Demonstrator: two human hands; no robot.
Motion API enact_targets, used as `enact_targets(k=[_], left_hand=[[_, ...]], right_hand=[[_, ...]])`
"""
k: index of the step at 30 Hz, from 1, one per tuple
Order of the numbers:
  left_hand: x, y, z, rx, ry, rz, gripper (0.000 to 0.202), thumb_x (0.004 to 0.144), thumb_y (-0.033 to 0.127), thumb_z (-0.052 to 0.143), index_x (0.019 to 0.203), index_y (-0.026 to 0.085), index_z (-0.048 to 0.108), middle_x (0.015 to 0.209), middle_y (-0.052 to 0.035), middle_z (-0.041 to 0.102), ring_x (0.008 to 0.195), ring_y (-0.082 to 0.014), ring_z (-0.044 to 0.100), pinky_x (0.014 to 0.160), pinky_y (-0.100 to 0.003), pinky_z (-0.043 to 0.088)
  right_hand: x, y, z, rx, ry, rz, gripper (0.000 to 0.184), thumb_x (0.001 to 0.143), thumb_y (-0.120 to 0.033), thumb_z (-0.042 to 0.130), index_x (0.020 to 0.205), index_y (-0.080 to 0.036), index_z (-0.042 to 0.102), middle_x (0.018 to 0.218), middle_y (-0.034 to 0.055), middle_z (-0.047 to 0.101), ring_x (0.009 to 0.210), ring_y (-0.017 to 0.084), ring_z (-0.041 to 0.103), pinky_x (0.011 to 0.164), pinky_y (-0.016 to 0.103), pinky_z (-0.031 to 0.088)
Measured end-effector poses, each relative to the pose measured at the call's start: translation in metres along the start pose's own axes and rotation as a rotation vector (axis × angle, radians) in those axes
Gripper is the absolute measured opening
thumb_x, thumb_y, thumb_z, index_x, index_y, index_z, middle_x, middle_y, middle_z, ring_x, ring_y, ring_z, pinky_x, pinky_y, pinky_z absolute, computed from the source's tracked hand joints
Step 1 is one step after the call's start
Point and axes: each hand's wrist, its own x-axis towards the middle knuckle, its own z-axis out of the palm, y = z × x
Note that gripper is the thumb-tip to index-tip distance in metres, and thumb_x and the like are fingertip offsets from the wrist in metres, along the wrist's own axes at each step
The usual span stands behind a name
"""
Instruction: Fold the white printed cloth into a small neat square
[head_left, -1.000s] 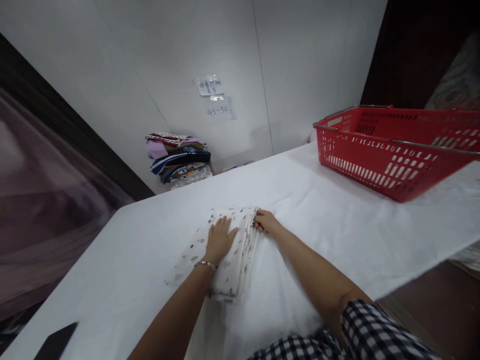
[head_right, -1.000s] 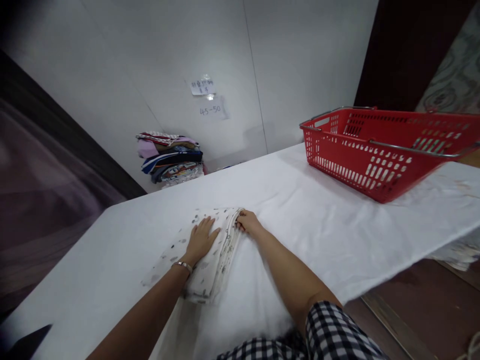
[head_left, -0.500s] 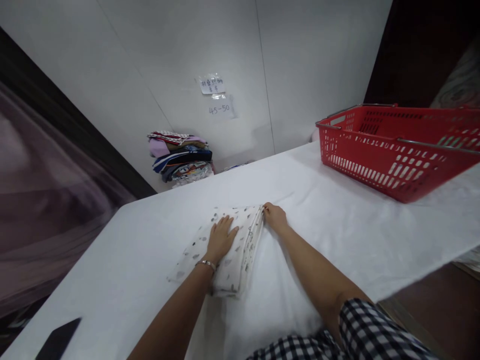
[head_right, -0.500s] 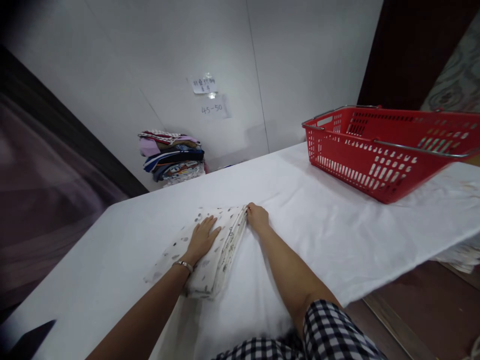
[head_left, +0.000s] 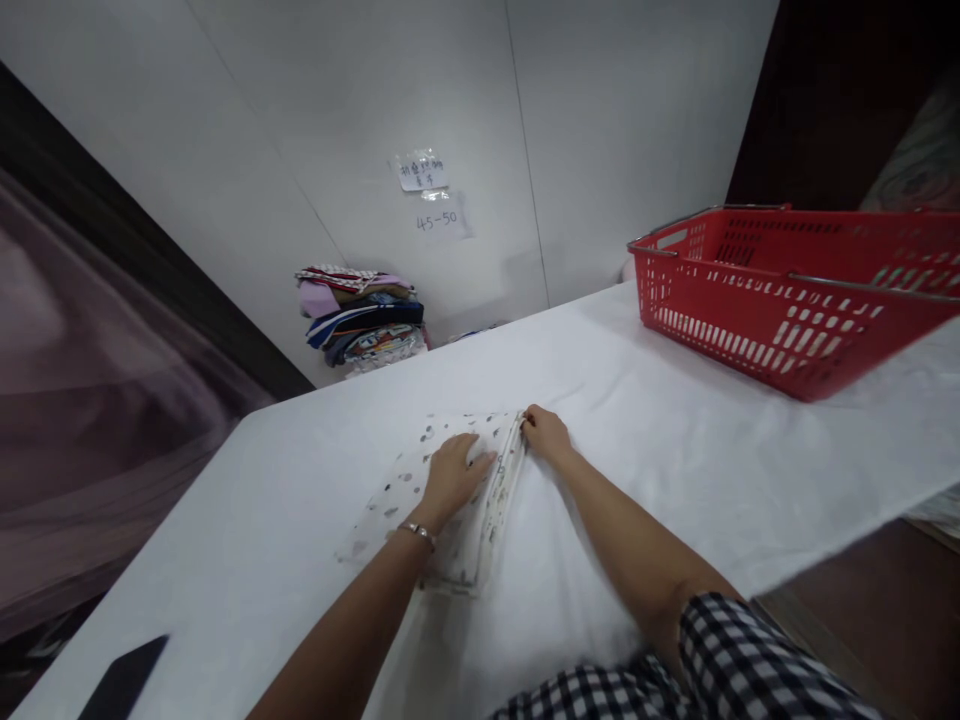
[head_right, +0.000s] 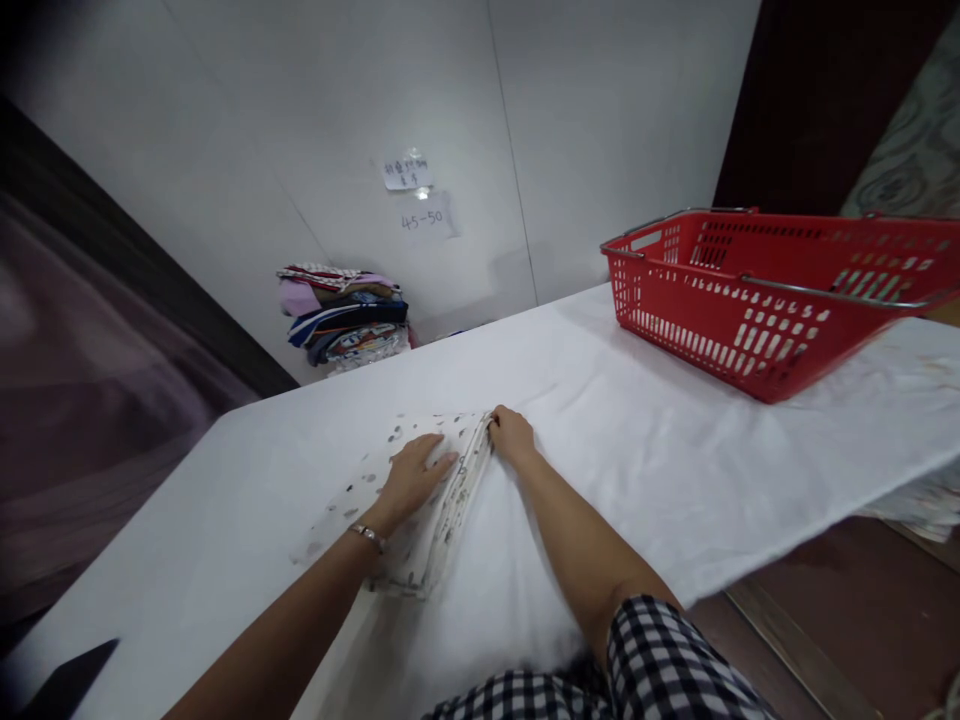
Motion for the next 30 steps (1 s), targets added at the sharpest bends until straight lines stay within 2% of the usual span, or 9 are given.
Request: enact_targets(k=[3, 6, 12, 19, 25, 30], left_hand=[[-0.008, 0.022, 0.002, 0.042, -0.014, 0.048, 0.055, 0.076, 0.051, 0.056, 0.12, 0.019, 0.052, 0.119, -0.0087, 0.057, 0.111, -0.0234, 0.05, 0.095, -0.034, 0.036], [-0.009, 0.031, 0.005, 0.066, -0.073, 0.017, 0.051, 0.074, 0.042, 0.059, 0.119, 0.019, 0.052, 0.117, -0.0087, 0.057, 0.109, -0.024, 0.05, 0.091, -0.033, 0.037], [0.002, 0.023, -0.002, -0.049, -0.142, -0.082, 0.029, 0.078, 0.025, 0.049, 0.104, 0.018, 0.06, 0.106, -0.0064, 0.063, 0.097, -0.0189, 0.056, 0.084, -0.028, 0.04], [0.004, 0.019, 0.001, -0.058, -0.115, -0.11, 0.023, 0.08, 0.026, 0.044, 0.092, 0.019, 0.062, 0.097, -0.0051, 0.064, 0.087, -0.0181, 0.057, 0.076, -0.028, 0.042], [0.001, 0.02, 0.004, -0.04, -0.096, -0.077, 0.02, 0.08, 0.026, 0.043, 0.085, 0.018, 0.061, 0.091, -0.0056, 0.063, 0.085, -0.0184, 0.056, 0.075, -0.029, 0.042], [-0.002, 0.022, 0.005, -0.032, -0.082, -0.055, 0.021, 0.079, 0.025, 0.045, 0.09, 0.019, 0.062, 0.095, -0.0058, 0.063, 0.091, -0.0188, 0.055, 0.08, -0.029, 0.041]], right_hand=[[0.001, 0.0, 0.0, 0.023, 0.028, -0.029, 0.014, 0.084, -0.022, 0.044, 0.088, -0.022, 0.058, 0.089, 0.0018, 0.064, 0.078, 0.014, 0.053, 0.064, 0.023, 0.032], [0.001, 0.0, 0.0, 0.029, 0.028, -0.023, 0.013, 0.084, -0.02, 0.045, 0.09, -0.02, 0.057, 0.088, 0.0033, 0.063, 0.077, 0.015, 0.053, 0.065, 0.023, 0.032], [0.003, 0.002, 0.003, 0.079, 0.027, 0.019, 0.013, 0.085, -0.018, 0.045, 0.09, -0.019, 0.056, 0.086, 0.0048, 0.064, 0.077, 0.015, 0.054, 0.066, 0.024, 0.033], [0.004, 0.004, 0.009, 0.183, -0.014, 0.107, 0.006, 0.077, -0.022, 0.051, 0.079, -0.02, 0.056, 0.07, -0.0006, 0.061, 0.065, 0.013, 0.053, 0.057, 0.021, 0.033], [0.0, 0.001, 0.009, 0.215, -0.035, 0.134, 0.018, 0.071, -0.028, 0.057, 0.088, -0.021, 0.054, 0.077, 0.0, 0.063, 0.07, 0.015, 0.055, 0.059, 0.023, 0.035], [-0.001, -0.002, 0.013, 0.236, -0.049, 0.154, 0.024, 0.071, -0.029, 0.058, 0.092, -0.02, 0.052, 0.074, -0.0006, 0.063, 0.066, 0.014, 0.056, 0.057, 0.023, 0.036]])
